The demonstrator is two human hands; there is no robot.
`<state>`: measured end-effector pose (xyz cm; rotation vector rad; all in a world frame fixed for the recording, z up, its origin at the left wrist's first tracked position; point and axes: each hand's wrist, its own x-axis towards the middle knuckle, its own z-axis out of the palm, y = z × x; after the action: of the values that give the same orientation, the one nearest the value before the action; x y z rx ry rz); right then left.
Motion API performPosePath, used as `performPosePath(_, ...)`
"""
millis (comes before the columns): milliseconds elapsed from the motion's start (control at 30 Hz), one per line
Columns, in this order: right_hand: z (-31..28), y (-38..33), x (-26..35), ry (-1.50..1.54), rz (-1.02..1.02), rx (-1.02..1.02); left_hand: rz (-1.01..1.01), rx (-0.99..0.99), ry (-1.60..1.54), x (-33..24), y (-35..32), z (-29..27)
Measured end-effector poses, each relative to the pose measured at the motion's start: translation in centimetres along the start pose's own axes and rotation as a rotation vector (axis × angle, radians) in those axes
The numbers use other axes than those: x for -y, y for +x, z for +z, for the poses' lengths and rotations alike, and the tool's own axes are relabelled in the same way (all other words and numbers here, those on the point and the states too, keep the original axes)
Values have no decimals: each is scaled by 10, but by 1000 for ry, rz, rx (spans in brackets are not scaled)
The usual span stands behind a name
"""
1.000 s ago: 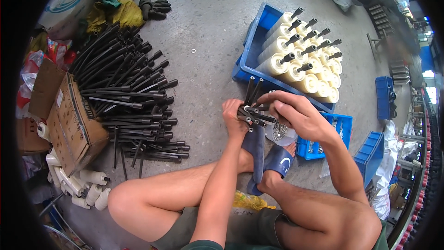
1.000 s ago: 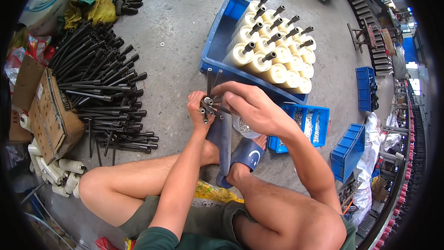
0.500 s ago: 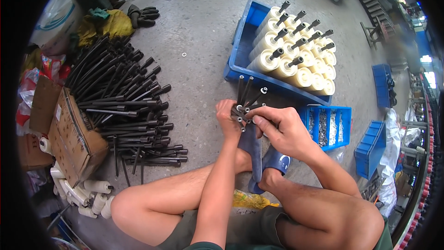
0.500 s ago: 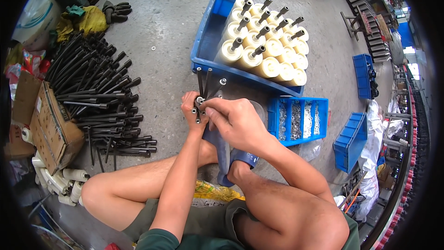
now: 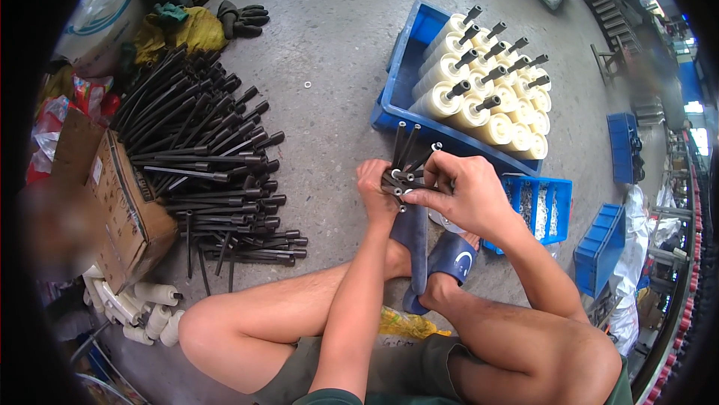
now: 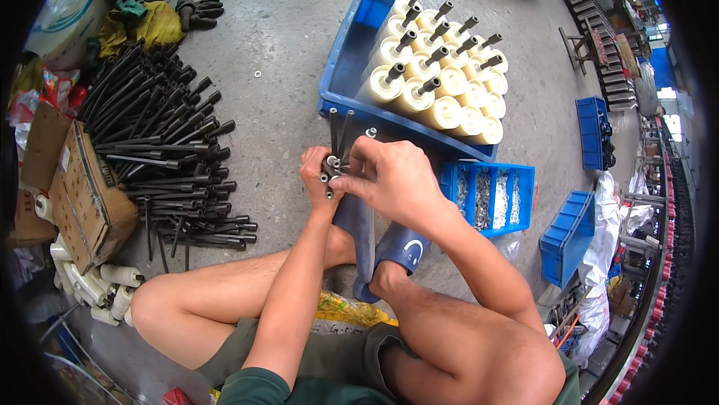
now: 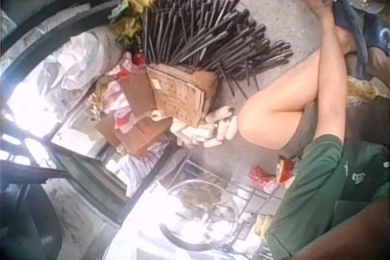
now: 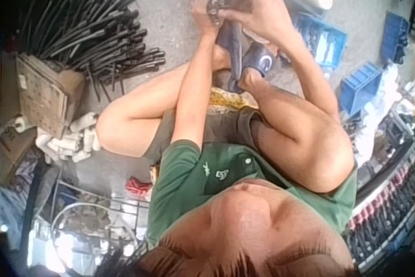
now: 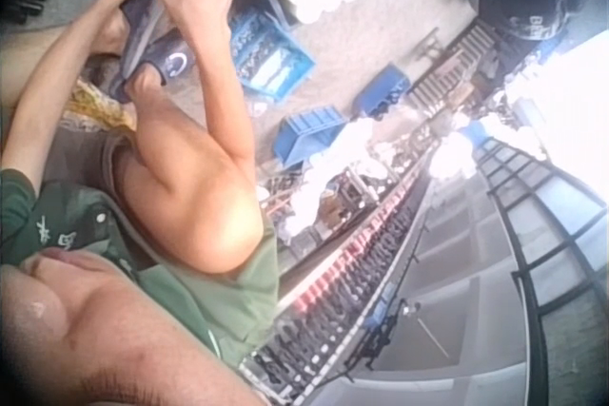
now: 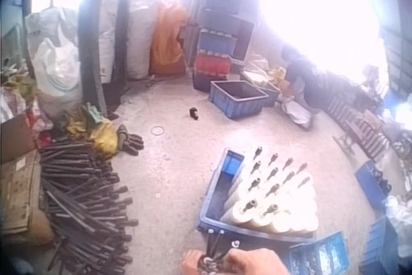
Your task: The person assembles metal rods into a circular plastic base, then inserts small screws into the top of each rod by hand.
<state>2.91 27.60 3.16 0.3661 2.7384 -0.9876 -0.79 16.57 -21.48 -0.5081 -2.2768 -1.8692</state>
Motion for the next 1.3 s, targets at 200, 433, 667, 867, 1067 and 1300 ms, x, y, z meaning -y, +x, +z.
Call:
performPosePath(200,-8,1,3,-68,52,-22,15,6,15,-3,0,3)
performPosePath(433,-25,16,16,-236,42,30,-9,34,34,-4,-1,-1)
performPosePath(667,-14,6,10,-210,58,36,11,46,23,-10,1,-1)
performPosePath(867,-24,18,19,-394,-27,55,-6,29,65,0,-4,-2)
performPosePath(1067,-33,45,28,-599,-248,177,17,34,50,-8,1,-4)
performPosePath(1300,-35,2,-5,983,341,167,21,7,19,-8,1,2)
